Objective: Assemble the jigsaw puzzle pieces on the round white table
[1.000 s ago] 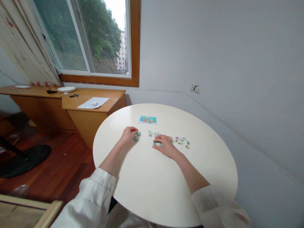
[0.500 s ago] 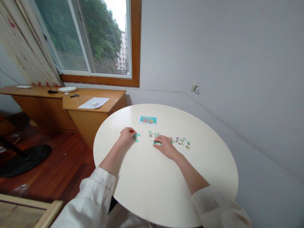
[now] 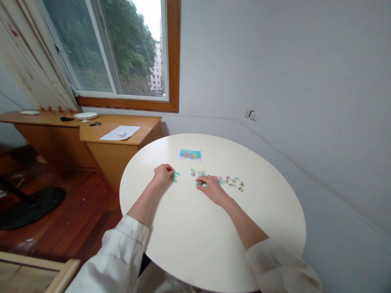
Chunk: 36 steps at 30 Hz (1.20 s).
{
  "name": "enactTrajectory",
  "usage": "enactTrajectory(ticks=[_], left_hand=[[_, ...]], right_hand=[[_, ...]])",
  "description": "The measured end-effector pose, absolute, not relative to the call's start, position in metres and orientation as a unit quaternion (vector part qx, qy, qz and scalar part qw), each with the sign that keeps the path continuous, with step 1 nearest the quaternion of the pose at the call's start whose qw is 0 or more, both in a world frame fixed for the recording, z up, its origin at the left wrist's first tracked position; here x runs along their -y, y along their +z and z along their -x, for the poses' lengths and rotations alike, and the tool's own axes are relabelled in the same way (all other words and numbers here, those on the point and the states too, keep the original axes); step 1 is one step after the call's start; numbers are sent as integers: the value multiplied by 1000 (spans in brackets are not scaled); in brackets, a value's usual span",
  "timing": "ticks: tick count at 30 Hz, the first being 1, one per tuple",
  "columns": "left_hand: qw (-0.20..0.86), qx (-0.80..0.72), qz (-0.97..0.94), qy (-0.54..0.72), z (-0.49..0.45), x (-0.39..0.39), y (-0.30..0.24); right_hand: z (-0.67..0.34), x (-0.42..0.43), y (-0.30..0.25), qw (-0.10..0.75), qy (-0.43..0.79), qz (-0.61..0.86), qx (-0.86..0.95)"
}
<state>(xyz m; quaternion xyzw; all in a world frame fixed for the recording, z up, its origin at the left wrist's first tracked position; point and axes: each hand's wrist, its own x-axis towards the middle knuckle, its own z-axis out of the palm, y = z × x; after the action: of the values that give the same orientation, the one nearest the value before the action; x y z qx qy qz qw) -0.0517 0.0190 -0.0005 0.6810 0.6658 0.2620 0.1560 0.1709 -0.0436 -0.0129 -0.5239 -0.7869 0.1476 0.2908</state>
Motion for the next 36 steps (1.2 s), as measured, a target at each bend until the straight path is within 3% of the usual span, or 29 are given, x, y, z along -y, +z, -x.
enactTrajectory(ticks=[11,36], left_hand=[[160,-653,-643,367,62,-28,-11],[112,-702,-646,279,63,-29,-14]], right_hand=[[-171,42,-17,303,141,504,796],[-168,46,-14,315,140,520,782]])
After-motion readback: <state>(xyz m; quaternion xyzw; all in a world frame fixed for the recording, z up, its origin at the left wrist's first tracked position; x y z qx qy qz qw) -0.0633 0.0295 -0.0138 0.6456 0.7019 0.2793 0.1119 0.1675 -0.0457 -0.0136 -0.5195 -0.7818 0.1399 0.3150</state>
